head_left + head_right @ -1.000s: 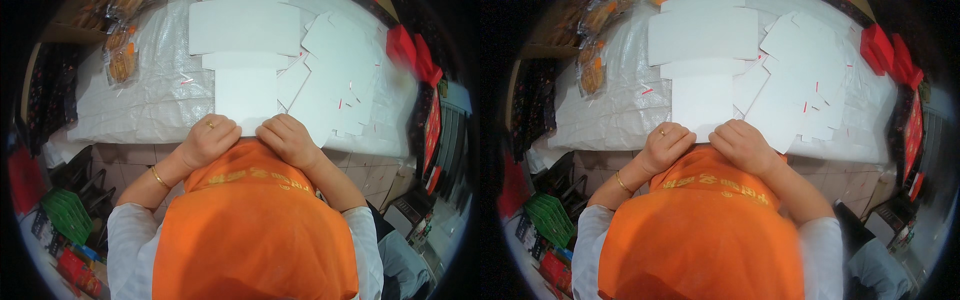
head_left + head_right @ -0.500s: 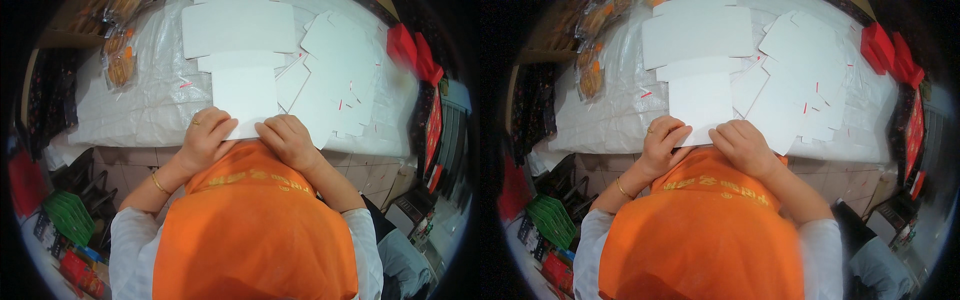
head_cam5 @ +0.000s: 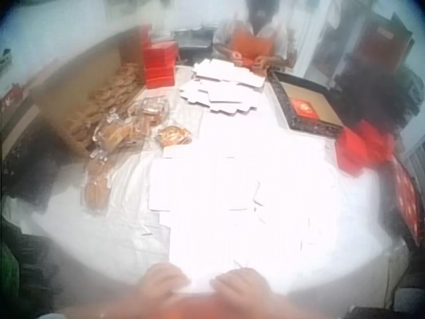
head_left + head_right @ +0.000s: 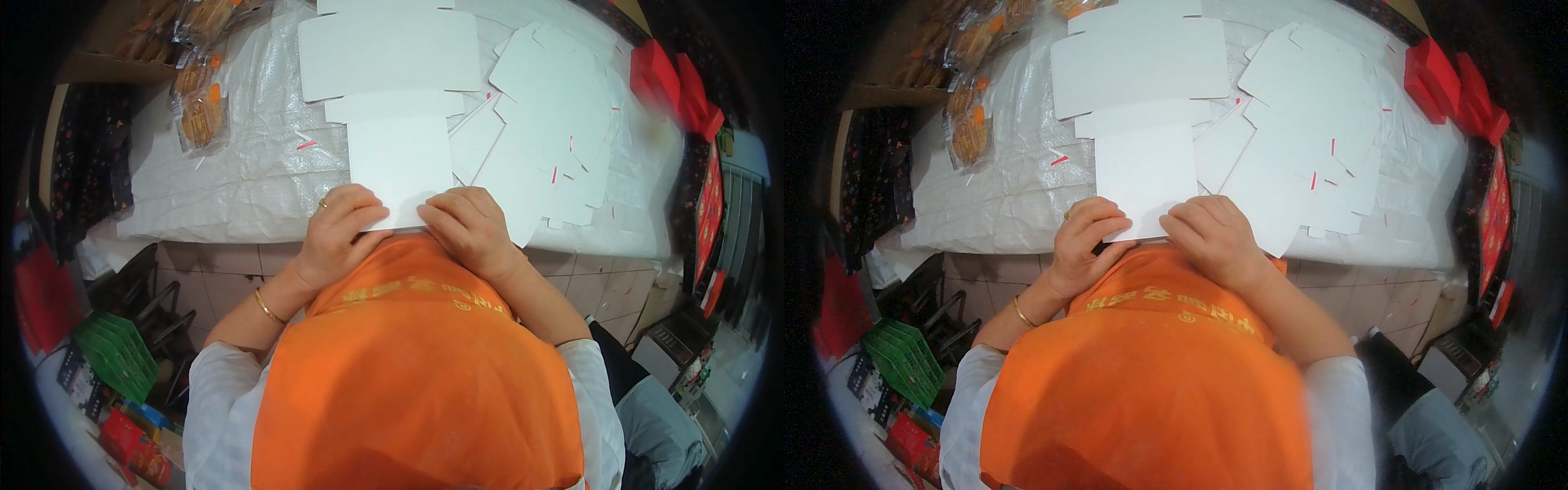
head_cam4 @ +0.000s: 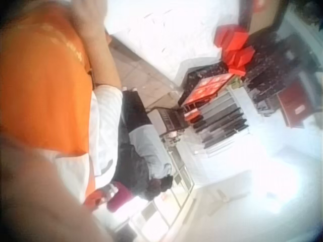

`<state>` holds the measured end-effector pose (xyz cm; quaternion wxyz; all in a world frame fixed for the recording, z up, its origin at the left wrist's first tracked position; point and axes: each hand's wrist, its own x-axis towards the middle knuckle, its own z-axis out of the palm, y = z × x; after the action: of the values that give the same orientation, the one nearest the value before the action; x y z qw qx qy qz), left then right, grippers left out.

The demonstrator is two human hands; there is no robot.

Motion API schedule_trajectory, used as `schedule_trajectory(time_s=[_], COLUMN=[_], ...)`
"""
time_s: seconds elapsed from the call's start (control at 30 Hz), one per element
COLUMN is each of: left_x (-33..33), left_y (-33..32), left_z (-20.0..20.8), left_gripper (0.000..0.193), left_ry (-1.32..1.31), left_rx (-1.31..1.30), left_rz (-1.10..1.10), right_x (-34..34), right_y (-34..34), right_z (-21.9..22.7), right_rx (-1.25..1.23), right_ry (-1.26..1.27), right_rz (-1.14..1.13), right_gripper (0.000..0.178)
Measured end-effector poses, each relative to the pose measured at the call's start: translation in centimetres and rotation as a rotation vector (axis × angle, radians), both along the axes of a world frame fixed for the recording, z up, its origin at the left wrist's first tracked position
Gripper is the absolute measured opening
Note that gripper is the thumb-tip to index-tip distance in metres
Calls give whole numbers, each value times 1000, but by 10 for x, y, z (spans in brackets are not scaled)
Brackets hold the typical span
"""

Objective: The person assembles small red boxes from flat white cardboard sheets. They fold the cardboard along pre-scored lines to form the box shape, insert a packaged snack item into the box, and then close the lid. The process is repeated for multiple units on a table covered with a white sheet.

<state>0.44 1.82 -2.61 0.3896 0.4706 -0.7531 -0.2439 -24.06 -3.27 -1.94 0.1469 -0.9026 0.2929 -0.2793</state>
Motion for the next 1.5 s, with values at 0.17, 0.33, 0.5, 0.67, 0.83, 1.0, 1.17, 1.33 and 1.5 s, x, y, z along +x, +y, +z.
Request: schedule_trajectory(time_s=[0.17, 0.33, 0.5, 0.67, 0.83, 1.0, 1.17, 1.33, 1.5], left_x=[-2, -2, -4, -4, -3, 1, 7, 9, -1], left_y=[4, -1, -3, -7, -21, -41, -56, -57, -44], left_z=[6, 2, -3, -2, 12, 17, 18, 13, 14], left_gripper=[28, 29, 25, 16, 13, 21, 29, 29, 26], left_ry=[-286, -202, -193, -170, -138, -158, -241, -246, -242], left_rx=[-231, -223, -144, 56, 309, 490, 597, 601, 484], left_rz=[-12, -76, -66, -3, 59, 94, 28, 3, 10], right_x=[-2, 1, 2, 9, 21, 30, 37, 43, 42], right_y=[1, -1, -4, -14, -41, -59, -68, -76, -28], right_z=[2, 2, 0, 3, 29, 31, 30, 33, 21], right_rx=[-19, 39, 177, 397, 748, 793, 837, 748, 282], right_ry=[26, 68, 129, 91, 321, 442, 560, 695, 418], right_rz=[27, 47, 44, -40, -107, -133, -100, -36, 5], right_gripper=[22, 15, 14, 12, 13, 20, 22, 21, 20])
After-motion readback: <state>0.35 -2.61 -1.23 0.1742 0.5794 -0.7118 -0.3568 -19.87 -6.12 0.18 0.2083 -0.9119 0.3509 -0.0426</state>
